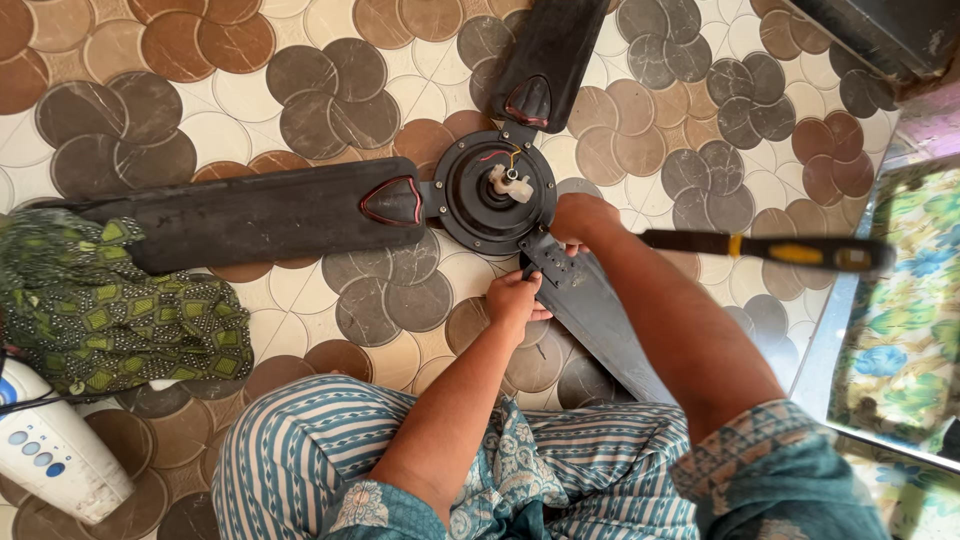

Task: The person sits on the floor and uses a screwdriver to remove and reattach screws on the central hub of a ceiling fan. They repeatedly loosen and tighten the screws while adjusting the fan blades.

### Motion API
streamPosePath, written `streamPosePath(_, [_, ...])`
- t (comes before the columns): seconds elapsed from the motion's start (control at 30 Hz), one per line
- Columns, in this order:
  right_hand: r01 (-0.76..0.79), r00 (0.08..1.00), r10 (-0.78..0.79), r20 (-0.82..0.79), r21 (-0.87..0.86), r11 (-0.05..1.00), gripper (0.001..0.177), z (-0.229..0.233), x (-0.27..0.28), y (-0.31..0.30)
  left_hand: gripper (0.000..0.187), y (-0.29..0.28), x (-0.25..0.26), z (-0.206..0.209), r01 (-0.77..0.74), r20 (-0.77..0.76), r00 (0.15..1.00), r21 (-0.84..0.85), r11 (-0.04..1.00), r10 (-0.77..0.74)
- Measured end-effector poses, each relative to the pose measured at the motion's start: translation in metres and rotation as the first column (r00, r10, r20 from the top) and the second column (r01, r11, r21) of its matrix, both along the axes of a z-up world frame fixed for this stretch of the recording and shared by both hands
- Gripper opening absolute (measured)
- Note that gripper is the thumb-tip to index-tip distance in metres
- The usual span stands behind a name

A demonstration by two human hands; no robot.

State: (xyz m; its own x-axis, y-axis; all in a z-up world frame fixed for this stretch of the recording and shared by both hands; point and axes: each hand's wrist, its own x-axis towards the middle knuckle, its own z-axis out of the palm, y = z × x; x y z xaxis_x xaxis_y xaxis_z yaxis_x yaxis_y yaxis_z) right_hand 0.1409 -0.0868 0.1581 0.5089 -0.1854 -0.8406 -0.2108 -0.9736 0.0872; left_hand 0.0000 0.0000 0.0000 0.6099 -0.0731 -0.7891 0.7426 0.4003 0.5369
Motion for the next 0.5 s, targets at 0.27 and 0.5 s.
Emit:
streamPosePath(0.27, [-0.500, 0.752, 0.455, 0.477, -0.037, 0.865, 0.042, -0.006, -0.042, -0.016, 0.024, 0.005, 0.002, 0.017, 0.001, -0.005, 1.000, -0.037, 0.999, -0.002])
streamPosePath(0.5, [-0.716, 0.524, 0.675, 0.519, -0.161, 0.680, 0.036, -0.012, -0.054, -0.027, 0.023, 0.003, 0.004, 0.015, -0.004, 0.020, 1.000, -0.034, 0.999, 0.004])
